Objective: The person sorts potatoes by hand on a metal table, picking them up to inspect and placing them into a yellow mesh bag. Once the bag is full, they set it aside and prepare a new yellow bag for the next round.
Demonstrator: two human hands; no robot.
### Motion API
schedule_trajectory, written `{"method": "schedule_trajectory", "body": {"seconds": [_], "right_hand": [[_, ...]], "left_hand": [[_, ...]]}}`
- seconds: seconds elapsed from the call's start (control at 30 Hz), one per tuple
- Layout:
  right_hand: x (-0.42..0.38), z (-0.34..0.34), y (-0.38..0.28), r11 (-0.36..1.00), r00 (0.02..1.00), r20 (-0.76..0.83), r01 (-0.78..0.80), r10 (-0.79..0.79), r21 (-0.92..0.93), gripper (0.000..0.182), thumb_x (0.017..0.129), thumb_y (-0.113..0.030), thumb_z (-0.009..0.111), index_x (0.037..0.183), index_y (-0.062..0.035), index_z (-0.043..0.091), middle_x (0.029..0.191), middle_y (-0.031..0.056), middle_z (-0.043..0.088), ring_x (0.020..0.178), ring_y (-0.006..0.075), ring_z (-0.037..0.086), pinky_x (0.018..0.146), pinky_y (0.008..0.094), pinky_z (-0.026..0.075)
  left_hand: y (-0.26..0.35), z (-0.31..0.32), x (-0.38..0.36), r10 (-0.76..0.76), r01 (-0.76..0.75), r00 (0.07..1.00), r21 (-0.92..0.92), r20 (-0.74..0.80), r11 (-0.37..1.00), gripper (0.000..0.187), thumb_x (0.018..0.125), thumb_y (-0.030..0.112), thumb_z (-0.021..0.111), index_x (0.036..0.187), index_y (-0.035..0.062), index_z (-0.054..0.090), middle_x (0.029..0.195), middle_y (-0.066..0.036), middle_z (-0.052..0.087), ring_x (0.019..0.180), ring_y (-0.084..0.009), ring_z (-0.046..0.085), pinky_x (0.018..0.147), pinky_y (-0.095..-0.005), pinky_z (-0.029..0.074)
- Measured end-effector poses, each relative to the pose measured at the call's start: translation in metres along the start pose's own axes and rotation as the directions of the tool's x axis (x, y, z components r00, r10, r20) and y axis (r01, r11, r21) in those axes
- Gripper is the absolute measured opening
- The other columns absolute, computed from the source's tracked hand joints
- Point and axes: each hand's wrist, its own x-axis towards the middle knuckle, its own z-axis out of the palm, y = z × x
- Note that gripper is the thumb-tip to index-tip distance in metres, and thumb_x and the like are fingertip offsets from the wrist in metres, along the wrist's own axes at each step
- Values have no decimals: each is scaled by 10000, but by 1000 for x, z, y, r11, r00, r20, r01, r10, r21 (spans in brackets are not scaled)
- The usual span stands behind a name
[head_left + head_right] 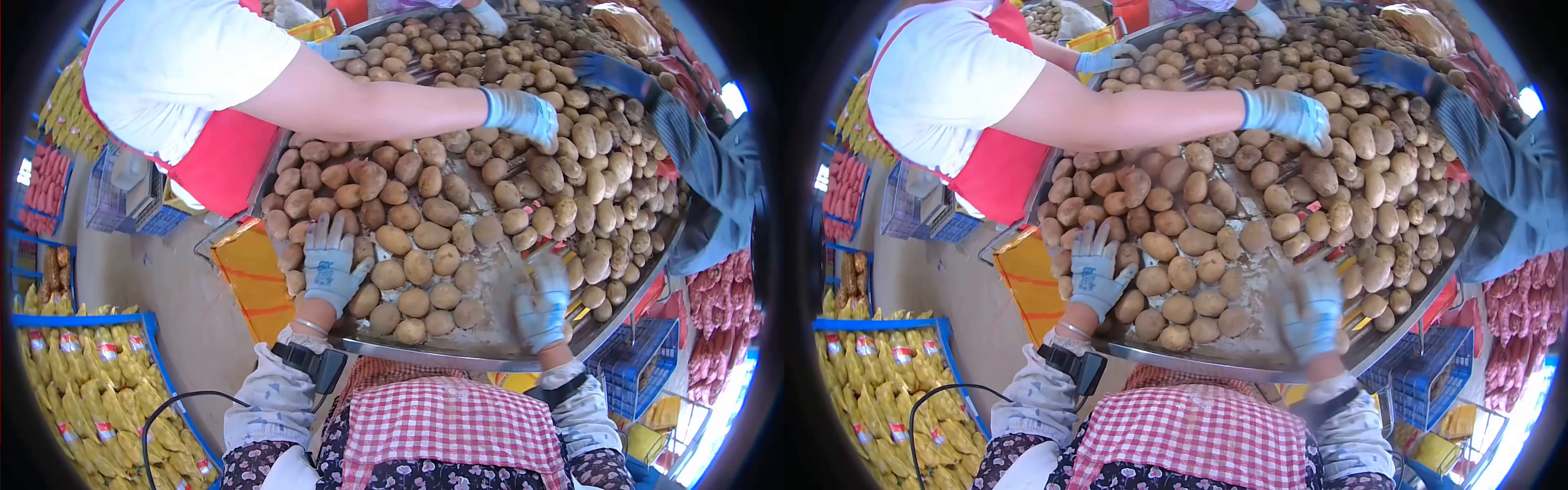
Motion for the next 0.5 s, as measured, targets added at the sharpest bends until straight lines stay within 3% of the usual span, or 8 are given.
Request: {"method": "schedule_trajectory", "body": {"seconds": [0.1, 0.17, 0.2, 0.23, 0.33, 0.37, 0.43, 0.5], "right_hand": [[-51, -10, 74, 838, 916, -149, -402, 374, -368, 544, 800, -246, 621, 1299, -54, 519, 1363, 235, 455, 1269, 454, 392, 1076, 533, 288], [-83, -10, 91, 806, 894, -142, -445, 424, -390, 490, 813, -246, 604, 1262, -54, 552, 1334, 248, 469, 1241, 463, 413, 1081, 528, 289], [-92, -6, 90, 780, 848, 132, -396, 513, -485, 446, 827, -254, 586, 1231, -64, 577, 1298, 264, 479, 1216, 446, 435, 1068, 520, 313], [-83, -10, 61, 861, 864, 219, -361, 453, -359, 433, 821, -281, 590, 1199, -70, 595, 1235, 263, 516, 1162, 428, 483, 1042, 524, 341], [-60, -26, 9, 984, 966, 241, -124, 90, 128, 480, 782, -311, 635, 1189, -62, 587, 1207, 231, 558, 1124, 431, 524, 1023, 523, 357], [-53, -27, 19, 984, 967, 236, -129, 98, 119, 480, 782, -311, 635, 1189, -62, 587, 1207, 231, 558, 1124, 431, 524, 1023, 523, 357], [-30, -24, 51, 994, 983, -159, -84, 95, 72, 511, 779, -286, 659, 1232, -74, 553, 1268, 231, 523, 1177, 427, 491, 993, 504, 395], [-15, -13, 98, 886, 851, -405, -431, 335, -173, 526, 774, -257, 690, 1246, -79, 540, 1257, 234, 526, 1157, 425, 501, 964, 485, 424]], "left_hand": [[-10, -1, -7, 17, -17, 1000, -13, -14, 1000, 505, 794, 352, 650, 1185, 46, 557, 1406, -174, 408, 1369, -406, 261, 1130, -549, 161], [1, 3, -11, 15, -16, 999, -26, -38, 1000, 512, 802, 320, 638, 1212, 31, 537, 1391, -182, 426, 1359, -409, 284, 1129, -550, 170], [10, 5, -15, 35, -40, 990, -37, -140, 999, 541, 785, 338, 634, 1211, 22, 531, 1360, -197, 446, 1343, -421, 300, 1119, -556, 185], [20, 4, -16, 46, -58, 970, -44, -237, 997, 570, 767, 355, 630, 1210, 12, 526, 1330, -212, 466, 1328, -432, 317, 1109, -562, 200], [79, -16, -18, 342, -314, 930, -193, 137, 930, 711, 738, 422, 651, 1346, 102, 469, 1434, -210, 366, 1347, -450, 272, 1123, -563, 164], [82, -8, -20, 353, -324, 926, -198, 132, 925, 711, 738, 422, 651, 1346, 102, 469, 1434, -210, 366, 1347, -450, 272, 1123, -563, 164], [83, 0, -23, 303, -282, 939, -141, 162, 949, 709, 745, 432, 648, 1372, 161, 457, 1463, -210, 324, 1357, -448, 252, 1126, -570, 147], [75, 0, -22, 286, -265, 942, -133, 176, 955, 704, 751, 432, 646, 1375, 169, 455, 1459, -210, 332, 1361, -445, 246, 1124, -577, 139]]}}
